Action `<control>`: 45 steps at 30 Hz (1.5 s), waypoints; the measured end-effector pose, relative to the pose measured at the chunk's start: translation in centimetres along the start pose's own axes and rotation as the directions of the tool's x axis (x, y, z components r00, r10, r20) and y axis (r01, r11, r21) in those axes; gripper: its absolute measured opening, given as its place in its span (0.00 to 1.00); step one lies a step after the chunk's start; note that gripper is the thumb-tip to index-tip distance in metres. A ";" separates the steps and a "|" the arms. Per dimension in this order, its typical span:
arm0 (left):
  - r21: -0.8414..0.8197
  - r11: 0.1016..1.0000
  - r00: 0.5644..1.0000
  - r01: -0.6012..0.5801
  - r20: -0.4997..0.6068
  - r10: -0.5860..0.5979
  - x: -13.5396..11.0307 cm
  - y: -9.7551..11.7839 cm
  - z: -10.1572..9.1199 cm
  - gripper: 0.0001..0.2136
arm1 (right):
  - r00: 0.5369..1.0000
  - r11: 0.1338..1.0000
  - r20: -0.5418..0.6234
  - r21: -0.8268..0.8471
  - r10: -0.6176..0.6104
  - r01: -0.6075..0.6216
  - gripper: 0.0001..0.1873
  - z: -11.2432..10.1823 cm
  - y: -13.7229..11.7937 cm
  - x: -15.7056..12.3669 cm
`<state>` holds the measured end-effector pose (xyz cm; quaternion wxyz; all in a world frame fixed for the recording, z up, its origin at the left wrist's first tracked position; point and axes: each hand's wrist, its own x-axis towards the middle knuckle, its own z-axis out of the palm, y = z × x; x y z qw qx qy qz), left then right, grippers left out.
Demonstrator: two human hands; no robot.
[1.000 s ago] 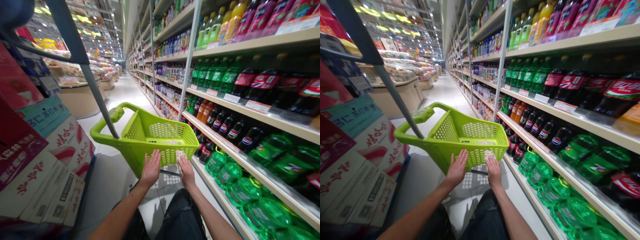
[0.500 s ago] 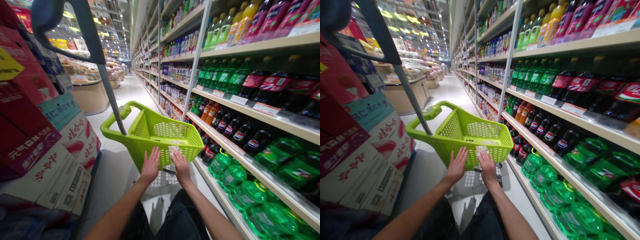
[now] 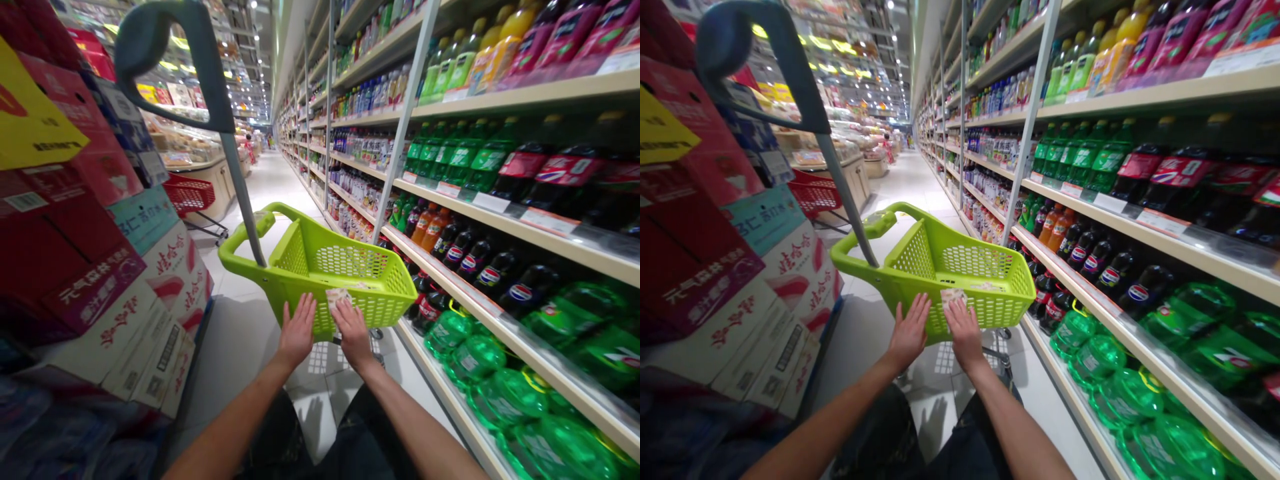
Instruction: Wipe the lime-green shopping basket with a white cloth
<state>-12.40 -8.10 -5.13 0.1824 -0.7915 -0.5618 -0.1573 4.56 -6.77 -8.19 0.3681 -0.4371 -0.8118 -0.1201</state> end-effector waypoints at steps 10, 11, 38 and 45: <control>-0.015 0.999 0.999 0.045 -0.028 -0.046 -1.7 -1.3 0.0 0.29 | 0.991 0.991 0.025 0.030 -0.131 0.130 0.23 2.8 -1.2 -1.0; -0.012 0.999 0.998 0.050 -0.032 -0.051 -1.6 -1.6 -0.3 0.29 | 0.992 0.991 -0.005 0.044 -0.125 0.125 0.23 2.1 -1.7 -0.3; 0.038 0.931 0.931 0.362 -0.065 -0.359 -4.2 -7.9 -2.5 0.31 | 0.957 0.939 0.074 0.231 -0.279 0.256 0.17 5.1 -8.0 5.0; -0.030 0.952 0.927 0.306 -0.217 -0.305 0.2 -8.5 -5.0 0.29 | 0.995 0.971 -0.068 0.223 -0.072 0.085 0.23 0.3 -9.6 14.3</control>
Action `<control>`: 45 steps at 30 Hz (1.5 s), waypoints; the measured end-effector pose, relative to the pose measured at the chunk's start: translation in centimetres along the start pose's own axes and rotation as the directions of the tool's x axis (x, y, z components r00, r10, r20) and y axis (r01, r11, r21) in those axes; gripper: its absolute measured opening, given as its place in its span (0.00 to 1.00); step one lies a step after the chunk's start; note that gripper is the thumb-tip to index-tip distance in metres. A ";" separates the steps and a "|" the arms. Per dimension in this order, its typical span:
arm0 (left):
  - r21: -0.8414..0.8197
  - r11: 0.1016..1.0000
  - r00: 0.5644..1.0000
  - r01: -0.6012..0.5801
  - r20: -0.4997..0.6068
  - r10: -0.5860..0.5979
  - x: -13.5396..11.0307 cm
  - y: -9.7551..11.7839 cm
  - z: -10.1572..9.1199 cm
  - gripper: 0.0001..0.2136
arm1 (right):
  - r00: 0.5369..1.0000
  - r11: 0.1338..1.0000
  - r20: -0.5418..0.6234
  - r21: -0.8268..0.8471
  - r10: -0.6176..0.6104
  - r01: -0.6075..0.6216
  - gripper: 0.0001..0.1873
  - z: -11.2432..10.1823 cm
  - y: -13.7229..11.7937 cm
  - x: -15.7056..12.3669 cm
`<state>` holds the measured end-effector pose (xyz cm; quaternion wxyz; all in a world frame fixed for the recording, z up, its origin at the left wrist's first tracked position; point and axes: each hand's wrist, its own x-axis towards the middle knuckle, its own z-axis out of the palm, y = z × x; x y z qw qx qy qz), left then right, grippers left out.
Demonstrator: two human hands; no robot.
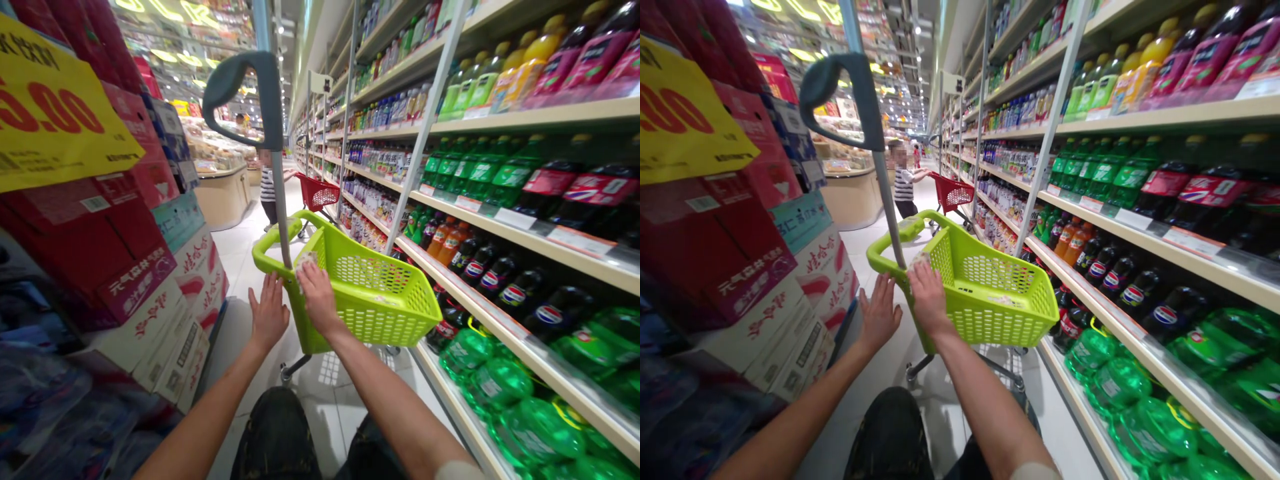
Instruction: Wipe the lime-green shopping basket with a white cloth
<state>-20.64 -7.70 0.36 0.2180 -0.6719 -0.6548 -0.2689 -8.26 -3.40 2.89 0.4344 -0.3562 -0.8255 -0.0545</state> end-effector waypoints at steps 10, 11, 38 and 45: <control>-0.005 0.987 0.986 -0.161 0.051 0.161 2.5 2.2 -0.1 0.27 | 0.944 0.937 0.043 -0.141 0.328 -0.319 0.24 -2.1 6.7 -4.8; -0.005 0.985 0.983 -0.171 0.066 0.171 2.8 2.4 0.0 0.27 | 0.950 0.945 0.046 -0.127 0.309 -0.301 0.24 -1.9 6.5 -4.6; -0.039 0.975 0.964 -0.220 0.142 0.223 2.3 7.6 -0.2 0.26 | 0.864 0.796 -0.249 -0.341 0.437 -0.501 0.27 -10.6 19.0 -15.2; -0.040 0.973 0.953 -0.227 0.195 0.231 2.0 8.4 -0.9 0.27 | 0.969 0.927 -0.058 -0.284 0.240 -0.247 0.31 -8.7 15.4 -15.8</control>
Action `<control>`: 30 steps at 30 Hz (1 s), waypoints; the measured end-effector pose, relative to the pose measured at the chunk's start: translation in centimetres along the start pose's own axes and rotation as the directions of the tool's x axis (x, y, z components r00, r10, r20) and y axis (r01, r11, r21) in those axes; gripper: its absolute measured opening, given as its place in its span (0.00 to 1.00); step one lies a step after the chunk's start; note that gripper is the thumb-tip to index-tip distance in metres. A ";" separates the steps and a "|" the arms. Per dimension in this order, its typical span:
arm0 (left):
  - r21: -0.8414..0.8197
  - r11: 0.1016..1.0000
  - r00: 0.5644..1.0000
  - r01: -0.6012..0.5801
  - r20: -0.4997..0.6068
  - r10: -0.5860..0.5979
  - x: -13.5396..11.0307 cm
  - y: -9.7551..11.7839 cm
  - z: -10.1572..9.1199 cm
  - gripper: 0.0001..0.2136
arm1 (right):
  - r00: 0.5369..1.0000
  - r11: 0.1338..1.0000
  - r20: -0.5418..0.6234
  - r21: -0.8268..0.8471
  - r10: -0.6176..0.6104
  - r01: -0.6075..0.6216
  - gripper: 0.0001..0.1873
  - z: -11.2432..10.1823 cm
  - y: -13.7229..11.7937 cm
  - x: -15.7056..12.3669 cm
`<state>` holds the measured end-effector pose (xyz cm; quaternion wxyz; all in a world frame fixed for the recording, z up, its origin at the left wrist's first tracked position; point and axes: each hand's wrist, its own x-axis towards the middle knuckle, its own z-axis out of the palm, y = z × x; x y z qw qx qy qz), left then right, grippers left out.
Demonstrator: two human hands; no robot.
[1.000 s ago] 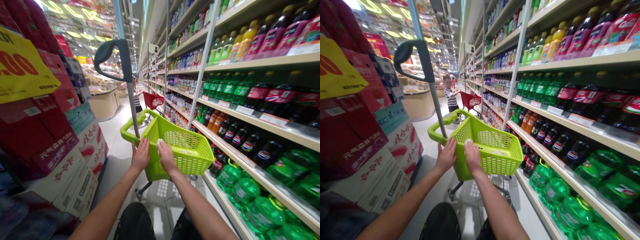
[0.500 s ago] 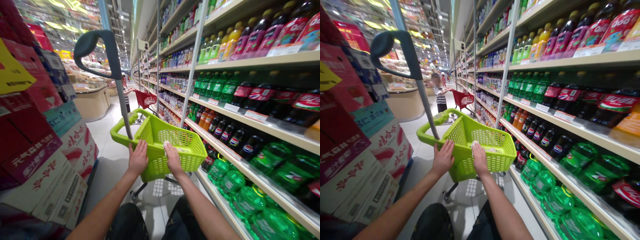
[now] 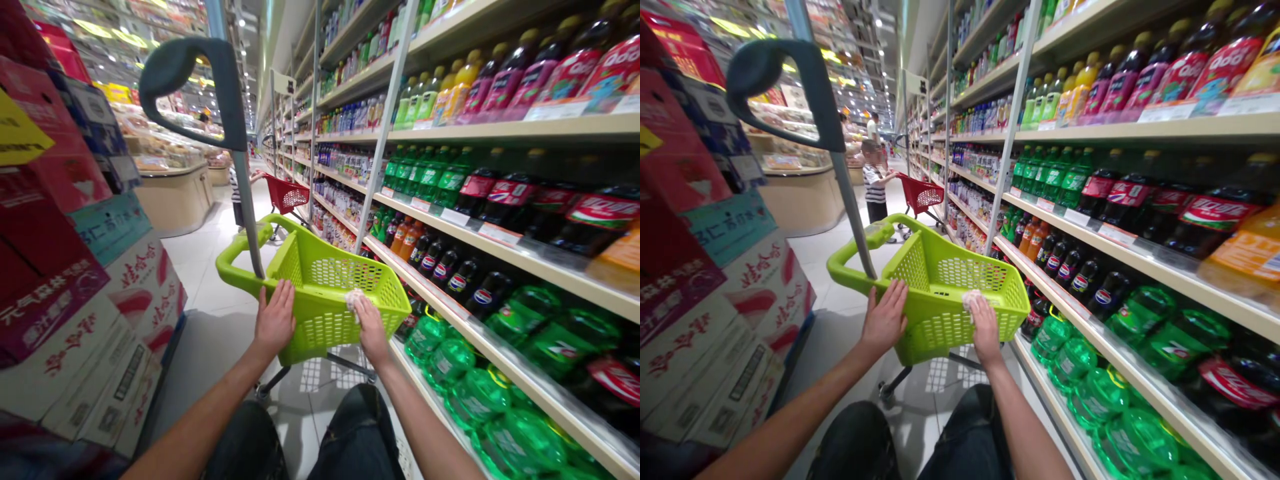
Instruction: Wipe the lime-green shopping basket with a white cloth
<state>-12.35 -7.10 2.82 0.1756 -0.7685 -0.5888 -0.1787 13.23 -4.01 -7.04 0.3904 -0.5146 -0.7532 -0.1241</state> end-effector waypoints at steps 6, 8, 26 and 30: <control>-0.013 1.000 1.000 0.011 0.020 -0.011 -0.2 1.0 -0.1 0.28 | 0.929 0.925 -0.111 -0.109 0.353 -0.364 0.28 -2.6 6.9 -1.2; -0.025 1.000 1.000 0.007 0.014 -0.007 -0.2 1.5 0.0 0.28 | 0.920 0.923 -0.124 -0.060 0.371 -0.380 0.29 -1.7 5.8 -0.8; -0.080 0.993 0.973 0.086 -0.207 -0.100 1.6 -5.7 -3.3 0.14 | 0.960 0.919 -0.031 0.299 0.279 -0.257 0.31 3.4 -3.6 6.6; -0.059 0.993 0.976 0.101 -0.187 -0.111 2.2 -4.6 -4.0 0.09 | 0.979 0.862 -0.055 0.486 0.199 -0.148 0.32 3.8 -11.8 8.6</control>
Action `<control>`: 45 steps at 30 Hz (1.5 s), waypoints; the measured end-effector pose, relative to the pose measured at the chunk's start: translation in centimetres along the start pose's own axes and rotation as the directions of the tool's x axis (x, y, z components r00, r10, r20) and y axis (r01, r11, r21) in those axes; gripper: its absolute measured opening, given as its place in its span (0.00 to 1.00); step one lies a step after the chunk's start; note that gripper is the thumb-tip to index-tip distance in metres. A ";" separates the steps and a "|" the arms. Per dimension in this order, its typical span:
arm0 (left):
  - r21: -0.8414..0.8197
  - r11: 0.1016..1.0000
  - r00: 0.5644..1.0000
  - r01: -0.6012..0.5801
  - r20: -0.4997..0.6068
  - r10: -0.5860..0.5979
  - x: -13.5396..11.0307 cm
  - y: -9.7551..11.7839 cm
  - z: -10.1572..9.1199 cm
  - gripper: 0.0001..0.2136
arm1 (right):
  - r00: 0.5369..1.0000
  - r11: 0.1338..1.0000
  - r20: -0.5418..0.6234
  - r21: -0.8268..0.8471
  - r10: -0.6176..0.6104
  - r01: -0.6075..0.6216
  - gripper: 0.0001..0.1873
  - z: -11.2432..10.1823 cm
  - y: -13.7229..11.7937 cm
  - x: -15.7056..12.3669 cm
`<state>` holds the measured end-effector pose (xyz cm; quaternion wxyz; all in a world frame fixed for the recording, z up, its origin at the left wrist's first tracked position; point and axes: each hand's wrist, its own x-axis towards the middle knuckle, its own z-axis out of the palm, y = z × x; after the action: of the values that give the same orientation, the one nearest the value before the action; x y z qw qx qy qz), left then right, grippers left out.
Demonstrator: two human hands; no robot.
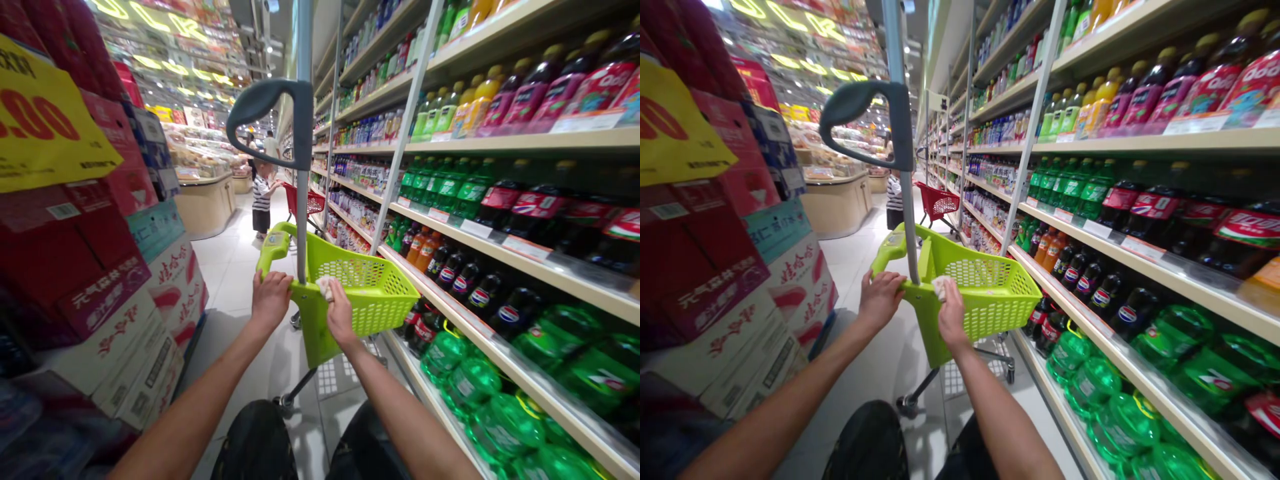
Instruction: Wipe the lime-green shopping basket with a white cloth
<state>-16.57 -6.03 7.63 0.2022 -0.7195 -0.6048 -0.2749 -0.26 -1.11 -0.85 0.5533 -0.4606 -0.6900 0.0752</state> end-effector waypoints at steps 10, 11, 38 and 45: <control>-0.038 0.996 0.996 0.083 -0.009 -0.084 -0.6 3.8 -1.6 0.05 | 0.989 0.988 0.058 -0.064 -0.135 0.139 0.25 -1.2 -2.6 -0.6; -0.045 0.997 0.998 0.066 -0.003 -0.066 -0.8 4.2 -1.8 0.06 | 0.992 0.990 0.066 -0.088 -0.106 0.112 0.25 -1.9 -1.9 -0.4; -0.234 0.972 0.999 -0.021 0.021 0.027 -1.2 5.6 -2.5 0.18 | 0.997 0.932 -0.075 -0.363 -0.027 -0.002 0.23 -16.1 -5.3 -0.4; -0.260 0.961 0.996 -0.092 -0.006 0.094 -2.4 7.7 -3.0 0.16 | 0.970 0.896 0.092 -0.372 -0.225 0.244 0.21 -13.1 -7.3 -2.1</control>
<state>-9.79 -11.15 8.70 0.1169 -0.7684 -0.5297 -0.3396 6.57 -12.06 7.14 0.4422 -0.4706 -0.7546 -0.1163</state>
